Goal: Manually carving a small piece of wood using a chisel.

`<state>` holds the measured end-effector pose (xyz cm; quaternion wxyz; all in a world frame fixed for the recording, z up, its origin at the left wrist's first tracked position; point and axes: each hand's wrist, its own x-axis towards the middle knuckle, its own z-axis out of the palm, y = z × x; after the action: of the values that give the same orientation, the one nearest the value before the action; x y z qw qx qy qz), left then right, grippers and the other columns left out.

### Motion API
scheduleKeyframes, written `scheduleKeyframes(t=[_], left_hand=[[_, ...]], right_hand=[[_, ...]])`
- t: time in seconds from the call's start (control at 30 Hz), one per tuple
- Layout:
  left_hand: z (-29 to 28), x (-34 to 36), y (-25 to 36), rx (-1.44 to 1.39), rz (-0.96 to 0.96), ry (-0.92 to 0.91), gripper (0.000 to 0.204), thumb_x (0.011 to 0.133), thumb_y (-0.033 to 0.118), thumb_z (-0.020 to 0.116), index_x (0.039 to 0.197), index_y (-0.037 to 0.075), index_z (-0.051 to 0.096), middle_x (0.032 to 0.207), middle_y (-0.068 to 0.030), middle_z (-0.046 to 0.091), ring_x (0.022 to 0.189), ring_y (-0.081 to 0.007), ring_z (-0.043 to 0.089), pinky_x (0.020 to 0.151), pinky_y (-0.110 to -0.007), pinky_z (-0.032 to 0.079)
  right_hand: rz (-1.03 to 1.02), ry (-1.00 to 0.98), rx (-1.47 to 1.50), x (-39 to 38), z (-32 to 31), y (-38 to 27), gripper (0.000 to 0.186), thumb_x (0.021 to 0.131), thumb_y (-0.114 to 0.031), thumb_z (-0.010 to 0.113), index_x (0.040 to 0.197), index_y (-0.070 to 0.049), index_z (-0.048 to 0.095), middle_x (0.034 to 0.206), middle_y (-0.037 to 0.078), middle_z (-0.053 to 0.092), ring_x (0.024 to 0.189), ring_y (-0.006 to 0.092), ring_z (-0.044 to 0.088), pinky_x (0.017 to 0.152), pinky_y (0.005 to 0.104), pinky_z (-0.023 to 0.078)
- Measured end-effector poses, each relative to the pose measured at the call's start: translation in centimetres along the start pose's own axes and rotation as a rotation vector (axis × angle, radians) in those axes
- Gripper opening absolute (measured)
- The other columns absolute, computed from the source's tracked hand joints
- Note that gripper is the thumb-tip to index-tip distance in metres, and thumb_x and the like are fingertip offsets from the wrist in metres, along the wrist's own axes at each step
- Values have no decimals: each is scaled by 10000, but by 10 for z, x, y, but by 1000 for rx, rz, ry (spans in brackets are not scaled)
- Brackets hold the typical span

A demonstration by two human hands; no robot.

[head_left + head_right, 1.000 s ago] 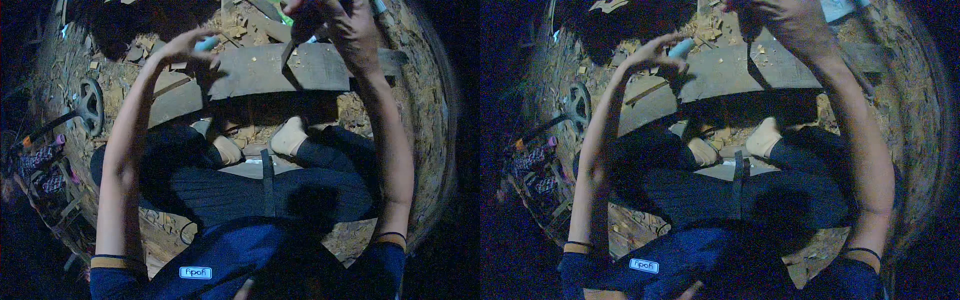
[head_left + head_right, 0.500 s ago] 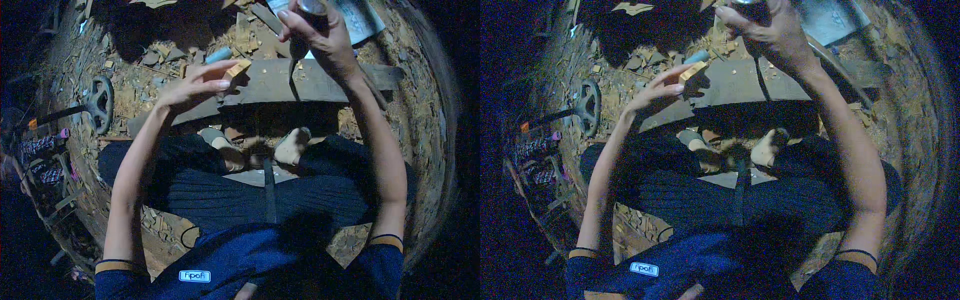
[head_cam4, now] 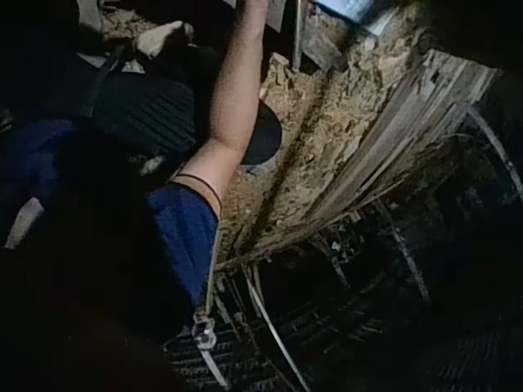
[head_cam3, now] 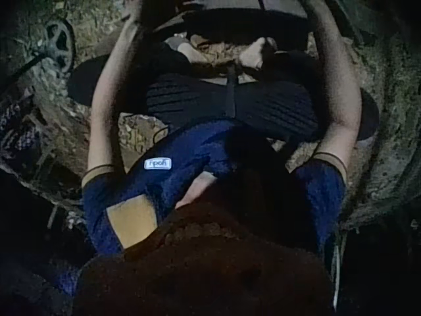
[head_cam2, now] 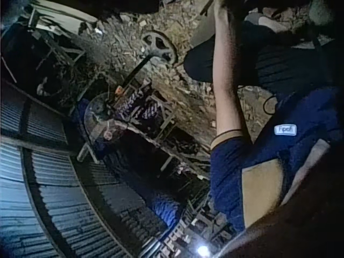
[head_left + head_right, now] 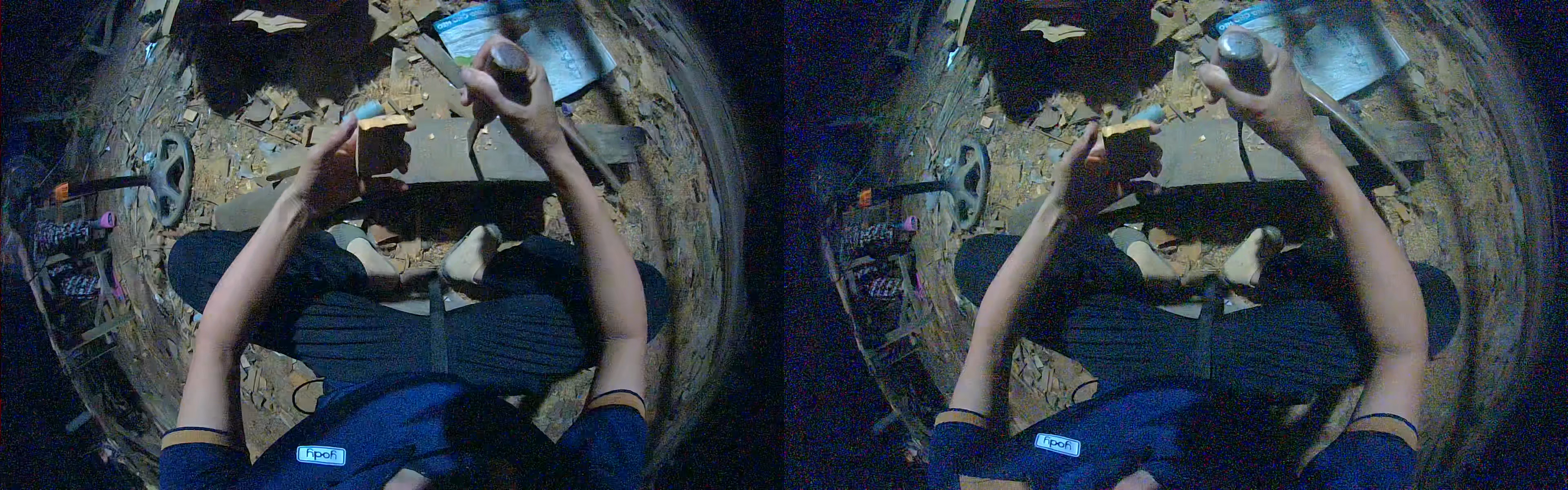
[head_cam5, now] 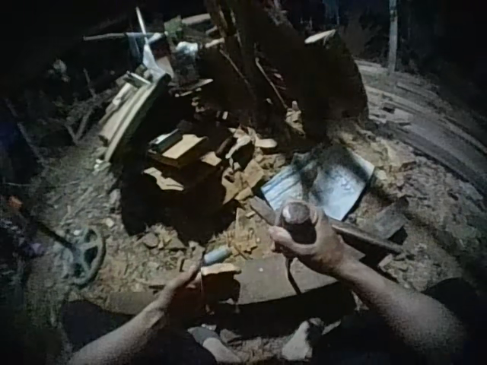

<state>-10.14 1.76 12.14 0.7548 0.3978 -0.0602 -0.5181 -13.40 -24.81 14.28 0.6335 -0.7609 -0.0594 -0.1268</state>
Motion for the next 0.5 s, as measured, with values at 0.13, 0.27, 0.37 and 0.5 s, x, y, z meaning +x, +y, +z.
scheduleKeyframes(t=[0.13, 0.27, 0.37, 0.5], left_hand=[[-4, 1, -5, 48, 31, 25, 654, 836, 519, 514, 1294, 52, 505, 1109, -106, 603, 975, -223, 595, 843, -417, 506], [-4, 4, -7, 15, 57, 14, 644, 787, 496, 528, 1250, 49, 523, 1056, -98, 606, 944, -221, 591, 820, -397, 503], [-6, 7, -10, 43, 63, 75, 627, 740, 485, 534, 1189, 48, 539, 1027, -98, 605, 928, -221, 590, 826, -383, 490], [-8, 9, -12, 147, 67, 33, 558, 735, 472, 549, 1102, 53, 571, 992, -99, 604, 890, -218, 593, 784, -374, 488]], right_hand=[[7, 17, 51, -1, 2, 2, 214, 829, -246, 701, 821, -66, 584, 672, -15, 618, 633, 64, 589, 613, 228, 470], [-16, -44, -20, -1, 0, 0, 172, 880, -199, 649, 848, -76, 533, 710, 19, 615, 680, 80, 608, 616, 226, 483], [-36, -20, -20, 0, -3, 4, 192, 853, -233, 675, 841, -73, 569, 689, 5, 619, 656, 74, 601, 614, 226, 477], [8, -15, 5, -2, -4, 5, 233, 828, -274, 697, 858, -63, 602, 690, 3, 635, 642, 74, 605, 611, 230, 479]])
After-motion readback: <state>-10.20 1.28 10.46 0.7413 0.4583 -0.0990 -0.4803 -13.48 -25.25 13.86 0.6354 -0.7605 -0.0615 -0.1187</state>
